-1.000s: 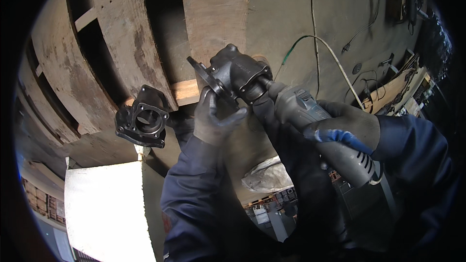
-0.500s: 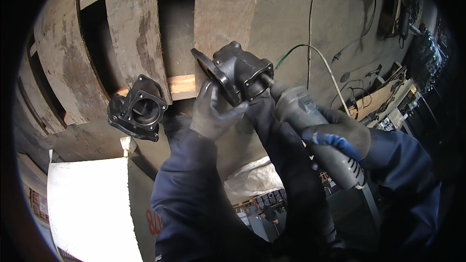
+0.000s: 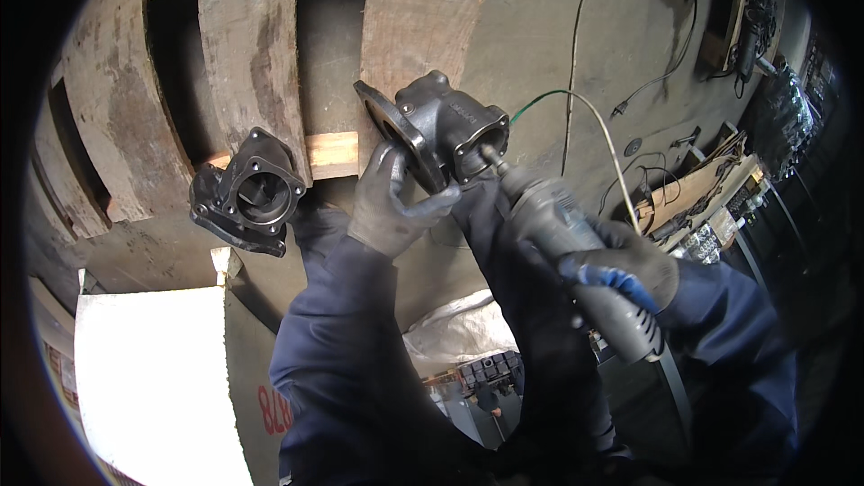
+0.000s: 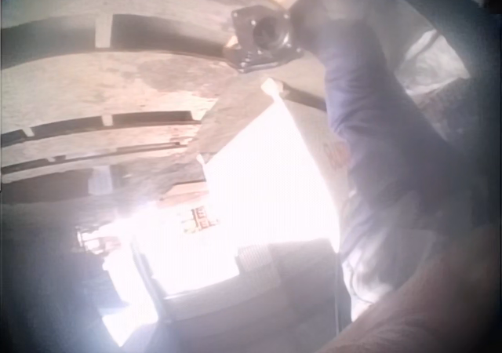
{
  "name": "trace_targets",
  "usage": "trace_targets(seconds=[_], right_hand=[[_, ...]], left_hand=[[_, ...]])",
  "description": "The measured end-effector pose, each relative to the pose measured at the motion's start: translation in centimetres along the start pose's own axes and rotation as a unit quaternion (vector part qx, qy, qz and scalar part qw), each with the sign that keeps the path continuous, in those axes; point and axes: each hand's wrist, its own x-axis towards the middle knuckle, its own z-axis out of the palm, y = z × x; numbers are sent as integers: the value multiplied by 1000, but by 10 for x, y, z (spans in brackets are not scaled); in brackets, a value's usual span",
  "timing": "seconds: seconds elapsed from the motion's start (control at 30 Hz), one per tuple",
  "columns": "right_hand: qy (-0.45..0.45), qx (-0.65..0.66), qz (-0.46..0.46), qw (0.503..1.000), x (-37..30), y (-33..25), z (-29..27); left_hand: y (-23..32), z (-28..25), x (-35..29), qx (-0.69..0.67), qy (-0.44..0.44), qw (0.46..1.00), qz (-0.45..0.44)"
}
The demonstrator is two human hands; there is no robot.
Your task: The person uses a handheld rotary tool to grind the surfaces of two metal parts placed on a wooden pallet. After finishing, the person places the parts into a cardboard box containing similar parts.
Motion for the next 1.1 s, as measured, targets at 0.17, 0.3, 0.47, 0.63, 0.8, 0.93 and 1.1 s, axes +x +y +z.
trace_targets(seconds=[0.17, 0.3, 0.47, 0.63, 0.8, 0.93, 1.1], right_hand=[[-72, 13, -60, 996, 13, 6, 6], [-60, 94, -31, 993, -2, -7, -12], [-78, 80, 1, 994, 6, 14, -2], [-164, 96, 5, 982, 8, 0, -15], [-126, 106, -6, 986, 8, -2, -25], [-130, 108, 20, 985, 15, 19, -11], [-147, 101, 10, 984, 8, 7, -29]], left_hand=[[-3, 3, -2, -5, -6, 1000, -26], [-12, 5, -2, 6, 1, 1000, -17], [-15, 7, -3, -19, 0, 999, -28], [-11, 8, -2, -24, 1, 999, -39], [-10, 7, 0, -28, 2, 999, -26], [-9, 7, 0, -23, -7, 999, -23], [-7, 7, -1, -46, -1, 998, -30]])
